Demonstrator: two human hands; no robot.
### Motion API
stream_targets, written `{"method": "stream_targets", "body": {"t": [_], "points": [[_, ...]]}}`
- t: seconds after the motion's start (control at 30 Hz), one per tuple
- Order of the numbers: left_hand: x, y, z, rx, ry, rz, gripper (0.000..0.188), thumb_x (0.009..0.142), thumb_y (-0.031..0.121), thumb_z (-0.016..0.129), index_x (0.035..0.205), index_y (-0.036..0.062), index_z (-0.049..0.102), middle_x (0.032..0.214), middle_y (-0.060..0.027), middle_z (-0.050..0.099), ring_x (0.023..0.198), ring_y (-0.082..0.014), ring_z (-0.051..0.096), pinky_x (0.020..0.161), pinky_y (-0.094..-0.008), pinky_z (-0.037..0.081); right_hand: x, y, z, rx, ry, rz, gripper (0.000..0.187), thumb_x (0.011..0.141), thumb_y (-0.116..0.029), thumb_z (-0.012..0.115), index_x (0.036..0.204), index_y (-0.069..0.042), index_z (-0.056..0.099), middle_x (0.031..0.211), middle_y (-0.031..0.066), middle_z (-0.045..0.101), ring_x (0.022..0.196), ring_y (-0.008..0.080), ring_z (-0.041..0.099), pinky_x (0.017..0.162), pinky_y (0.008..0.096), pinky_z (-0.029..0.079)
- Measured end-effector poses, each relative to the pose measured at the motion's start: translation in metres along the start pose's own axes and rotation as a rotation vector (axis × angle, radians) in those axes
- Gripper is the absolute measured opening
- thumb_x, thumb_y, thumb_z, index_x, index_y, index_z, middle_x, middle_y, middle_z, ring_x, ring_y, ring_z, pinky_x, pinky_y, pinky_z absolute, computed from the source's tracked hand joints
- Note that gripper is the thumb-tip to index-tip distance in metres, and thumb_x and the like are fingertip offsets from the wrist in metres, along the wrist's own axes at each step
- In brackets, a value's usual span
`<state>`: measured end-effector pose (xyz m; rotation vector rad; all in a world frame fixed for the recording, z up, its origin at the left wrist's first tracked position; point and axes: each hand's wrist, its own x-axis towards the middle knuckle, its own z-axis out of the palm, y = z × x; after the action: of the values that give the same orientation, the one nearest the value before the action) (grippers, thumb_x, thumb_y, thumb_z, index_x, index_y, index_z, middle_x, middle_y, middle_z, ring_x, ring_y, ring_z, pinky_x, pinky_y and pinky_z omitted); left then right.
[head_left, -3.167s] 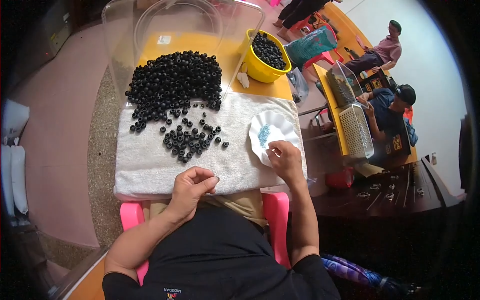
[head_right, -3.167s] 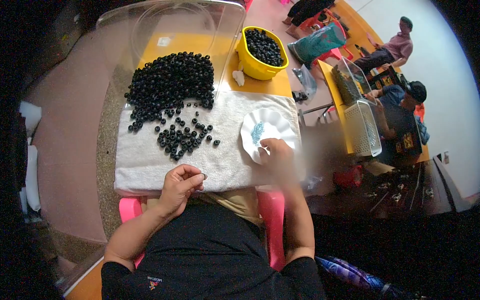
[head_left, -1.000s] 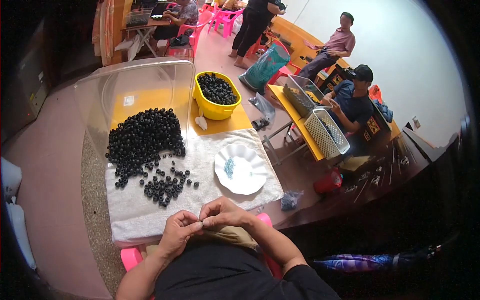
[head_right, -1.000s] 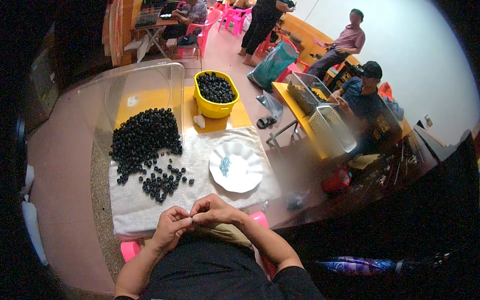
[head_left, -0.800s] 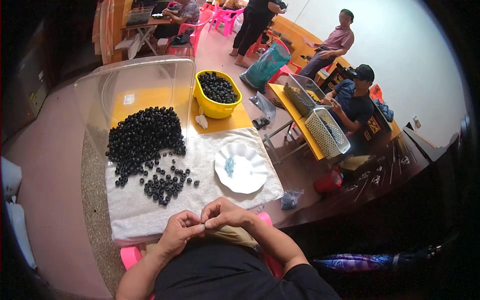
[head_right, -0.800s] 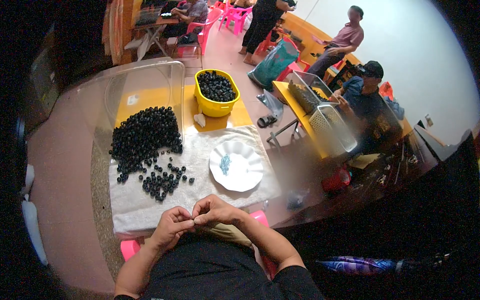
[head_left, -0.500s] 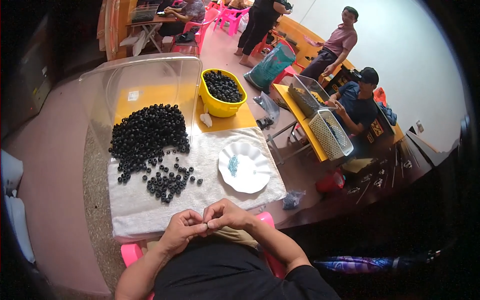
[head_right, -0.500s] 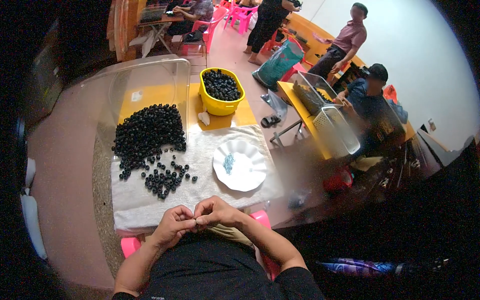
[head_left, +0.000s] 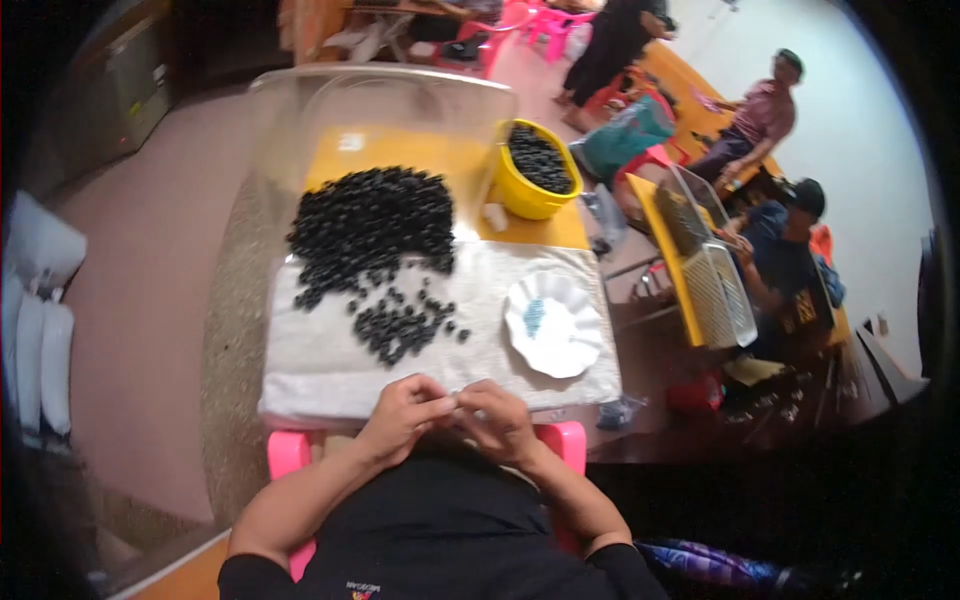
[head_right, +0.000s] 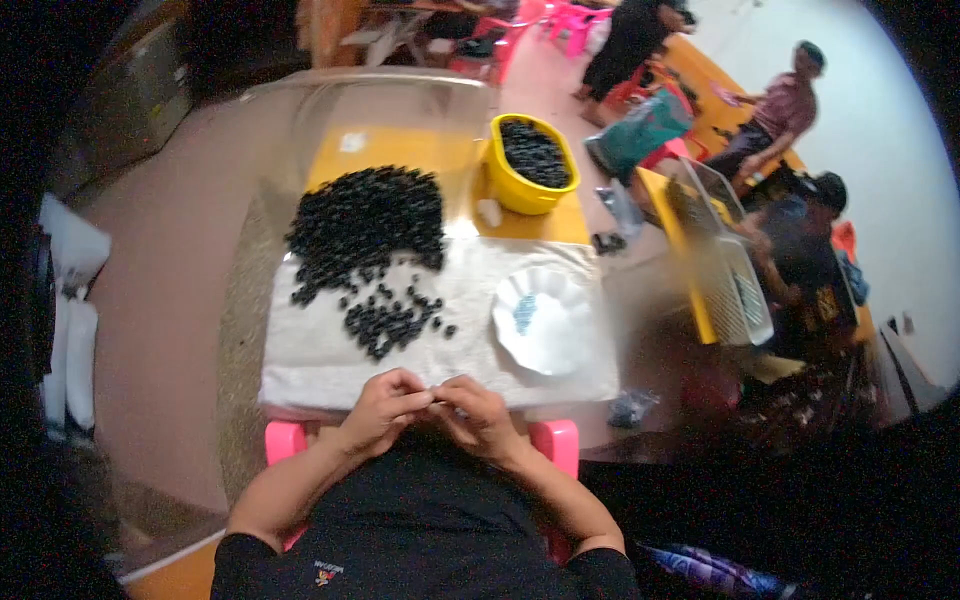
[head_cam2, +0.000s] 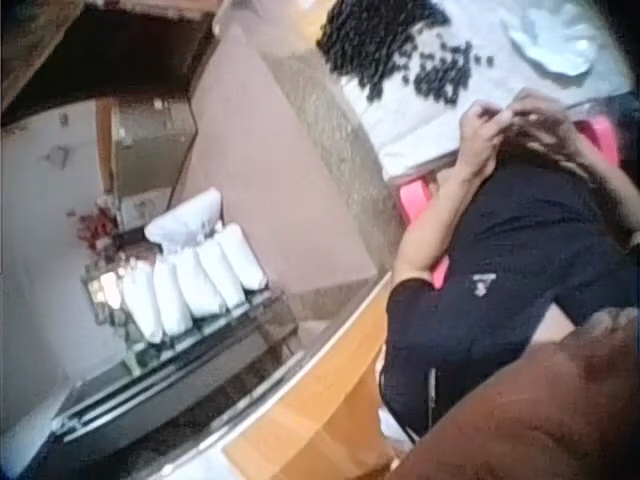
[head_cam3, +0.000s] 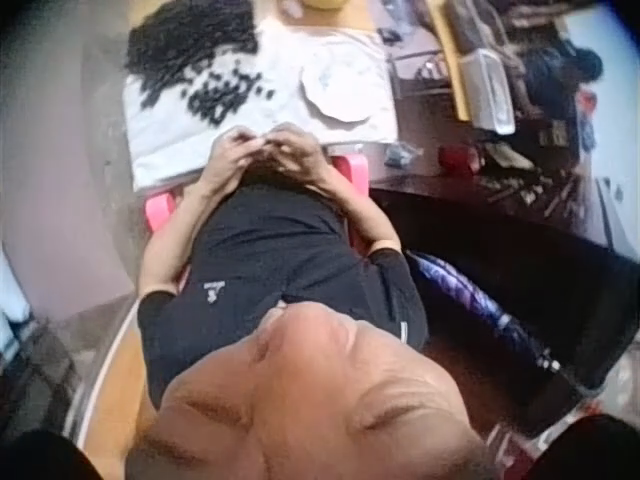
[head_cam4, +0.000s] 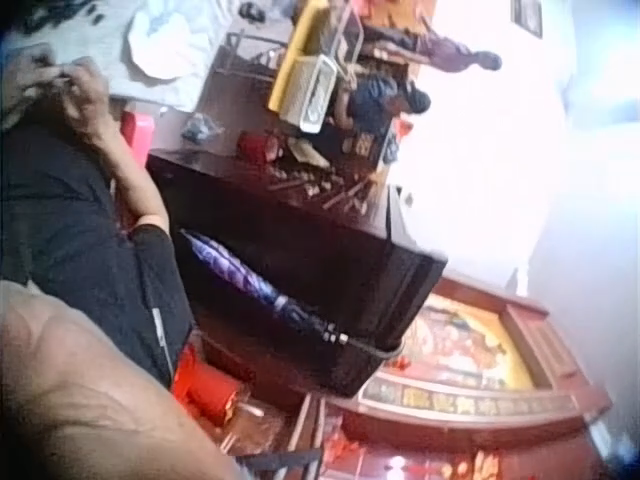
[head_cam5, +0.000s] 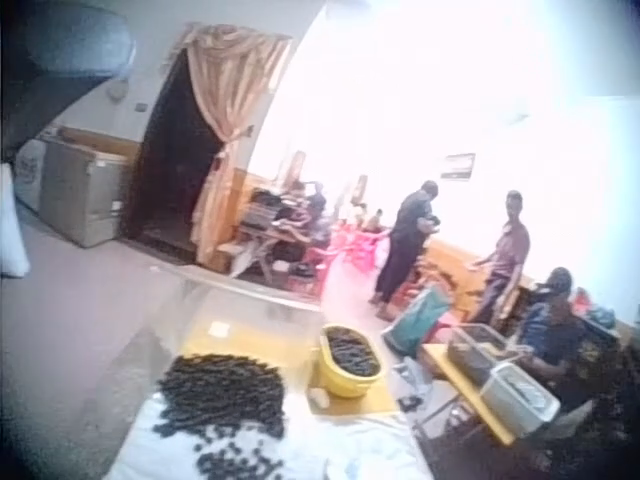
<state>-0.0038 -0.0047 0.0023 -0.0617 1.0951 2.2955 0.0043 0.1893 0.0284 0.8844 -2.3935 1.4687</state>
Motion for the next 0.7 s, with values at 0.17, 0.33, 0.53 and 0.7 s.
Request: {"method": "stream_targets", "body": {"t": [0.17, 0.33, 0.53, 0.7], "points": [[0.002, 0.001, 0.005, -0.082, 0.069, 0.079, 0.018, 0.087, 0.006, 0.070, 0.101, 0.0036, 0.059, 0.088, -0.0042, 0.064, 0.077, -0.0111, 0.065, 0.063, -0.0208, 0.050, 0.021, 0.004, -0.013, 0.111, -0.124, 0.095, 0.023, 0.080, 0.004, 0.071, 0.103, 0.001, 0.066, 0.092, 0.0140, 0.067, 0.079, 0.0203, 0.066, 0.068, 0.0292, 0.052], [0.002, -0.001, -0.003, -0.139, 0.092, 0.125, 0.016, 0.087, 0.004, 0.070, 0.100, 0.0037, 0.060, 0.090, -0.0043, 0.065, 0.075, -0.0124, 0.065, 0.067, -0.0229, 0.053, 0.070, 0.013, -0.026, -0.148, -0.113, 0.173, 0.013, 0.084, 0.000, 0.068, 0.097, 0.002, 0.068, 0.090, 0.0118, 0.068, 0.075, 0.0173, 0.064, 0.065, 0.0276, 0.050], [0.001, -0.005, -0.001, -0.094, 0.077, 0.142, 0.014, 0.088, 0.003, 0.069, 0.099, 0.0031, 0.061, 0.088, -0.0040, 0.066, 0.075, -0.0120, 0.065, 0.070, -0.0241, 0.055, 0.136, 0.053, -0.010, -0.399, -0.138, 0.022, 0.011, 0.083, -0.002, 0.065, 0.094, 0.000, 0.069, 0.088, 0.0149, 0.066, 0.076, 0.0300, 0.066, 0.069, 0.0331, 0.053], [0.002, -0.006, -0.001, -0.084, 0.064, 0.132, 0.015, 0.087, 0.005, 0.072, 0.098, 0.0032, 0.062, 0.087, -0.0020, 0.065, 0.075, -0.0090, 0.062, 0.069, -0.0229, 0.053, 0.168, 0.080, 0.015, -0.579, -0.212, 0.025, 0.011, 0.083, -0.008, 0.062, 0.090, -0.002, 0.069, 0.088, 0.0167, 0.064, 0.084, 0.0360, 0.063, 0.075, 0.0413, 0.052]]}}
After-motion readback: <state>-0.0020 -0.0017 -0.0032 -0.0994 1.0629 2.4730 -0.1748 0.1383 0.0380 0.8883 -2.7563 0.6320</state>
